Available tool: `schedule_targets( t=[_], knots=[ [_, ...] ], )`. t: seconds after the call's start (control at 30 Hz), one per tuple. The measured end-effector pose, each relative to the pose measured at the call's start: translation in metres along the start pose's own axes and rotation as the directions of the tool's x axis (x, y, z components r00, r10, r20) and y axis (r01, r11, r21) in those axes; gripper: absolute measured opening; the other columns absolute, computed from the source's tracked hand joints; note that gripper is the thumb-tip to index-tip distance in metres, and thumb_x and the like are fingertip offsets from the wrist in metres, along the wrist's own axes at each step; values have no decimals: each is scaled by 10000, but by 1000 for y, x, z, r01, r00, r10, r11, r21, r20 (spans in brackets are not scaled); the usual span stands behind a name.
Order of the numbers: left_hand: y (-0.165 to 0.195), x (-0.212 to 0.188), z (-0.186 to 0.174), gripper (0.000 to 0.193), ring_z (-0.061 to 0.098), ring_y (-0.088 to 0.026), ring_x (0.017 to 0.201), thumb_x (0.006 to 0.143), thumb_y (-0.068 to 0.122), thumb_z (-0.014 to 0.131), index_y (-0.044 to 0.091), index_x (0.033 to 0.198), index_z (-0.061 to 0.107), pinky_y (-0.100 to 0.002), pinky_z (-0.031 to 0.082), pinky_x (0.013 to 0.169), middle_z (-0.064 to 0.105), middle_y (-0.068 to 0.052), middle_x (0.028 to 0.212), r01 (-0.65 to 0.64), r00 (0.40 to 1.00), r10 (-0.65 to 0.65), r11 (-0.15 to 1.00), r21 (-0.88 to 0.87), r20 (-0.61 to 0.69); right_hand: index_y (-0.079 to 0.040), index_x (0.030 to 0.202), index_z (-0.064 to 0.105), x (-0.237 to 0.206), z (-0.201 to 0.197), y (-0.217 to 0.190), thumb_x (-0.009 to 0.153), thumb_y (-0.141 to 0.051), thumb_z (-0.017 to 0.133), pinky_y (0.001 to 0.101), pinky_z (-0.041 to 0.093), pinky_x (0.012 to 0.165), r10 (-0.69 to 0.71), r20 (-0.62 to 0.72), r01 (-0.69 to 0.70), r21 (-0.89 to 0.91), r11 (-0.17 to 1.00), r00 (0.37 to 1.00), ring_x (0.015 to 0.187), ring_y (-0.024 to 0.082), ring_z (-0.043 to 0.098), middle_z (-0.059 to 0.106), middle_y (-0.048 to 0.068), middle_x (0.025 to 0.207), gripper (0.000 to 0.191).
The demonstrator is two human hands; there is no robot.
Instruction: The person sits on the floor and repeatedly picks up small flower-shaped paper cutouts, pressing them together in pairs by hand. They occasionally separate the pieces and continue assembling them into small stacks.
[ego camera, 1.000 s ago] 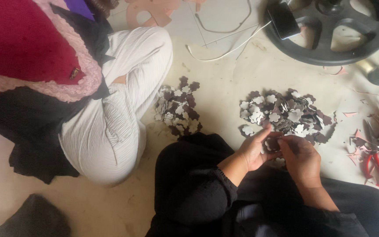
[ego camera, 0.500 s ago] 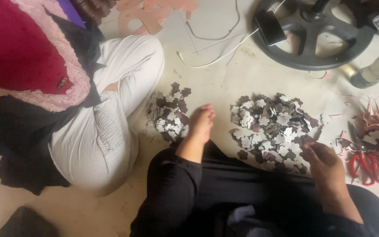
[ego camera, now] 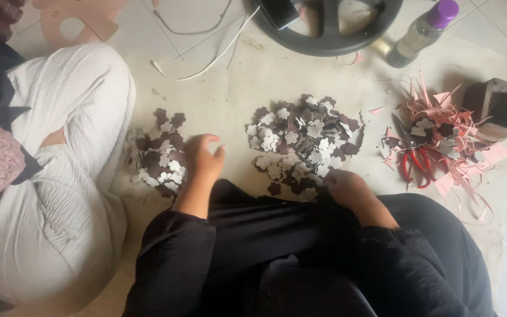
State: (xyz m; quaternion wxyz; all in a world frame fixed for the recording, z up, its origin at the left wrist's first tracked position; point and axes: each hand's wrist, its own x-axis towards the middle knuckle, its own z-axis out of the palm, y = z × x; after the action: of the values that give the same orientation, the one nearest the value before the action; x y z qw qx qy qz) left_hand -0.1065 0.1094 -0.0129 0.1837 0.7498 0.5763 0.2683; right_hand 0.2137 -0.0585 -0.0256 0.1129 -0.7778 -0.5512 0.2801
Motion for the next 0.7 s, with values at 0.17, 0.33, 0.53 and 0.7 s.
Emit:
schedule_targets(
  t=[0.17,0.33,0.53,0.7],
  knots=[
    [46,-34,53,282,654,-333,1157,896,264,758,90,1112,706,-432,526,987,694,-142,1189,-51,611,-263,928,369,746,-180,965,793,-10,30,-15,882,-327,634,454,547,862,-197,550,385,-250,888,812,977,314,700,747,88,1024,232],
    [69,-61,84,239,659,-321,1181,905,141,670,90,1133,718,-437,562,930,687,-133,1242,-214,524,-245,889,405,816,-171,1018,772,-12,28,-31,880,-336,671,456,547,859,-176,519,313,-190,930,837,963,334,708,748,115,986,238],
    [82,-61,107,241,685,-364,1106,961,131,580,71,1143,728,-468,554,921,728,-173,1143,-111,711,-52,976,185,701,-139,1032,738,-2,18,-50,822,-286,712,481,554,760,-239,-154,251,63,966,959,902,393,679,660,197,1112,258],
    [79,-55,101,329,661,-374,1111,914,130,584,75,1223,679,-477,527,930,707,-179,1152,11,763,-80,994,111,641,-150,955,742,-2,22,-36,948,-281,609,484,566,782,-87,-132,86,-13,996,987,893,368,714,749,124,946,186]
  ],
)
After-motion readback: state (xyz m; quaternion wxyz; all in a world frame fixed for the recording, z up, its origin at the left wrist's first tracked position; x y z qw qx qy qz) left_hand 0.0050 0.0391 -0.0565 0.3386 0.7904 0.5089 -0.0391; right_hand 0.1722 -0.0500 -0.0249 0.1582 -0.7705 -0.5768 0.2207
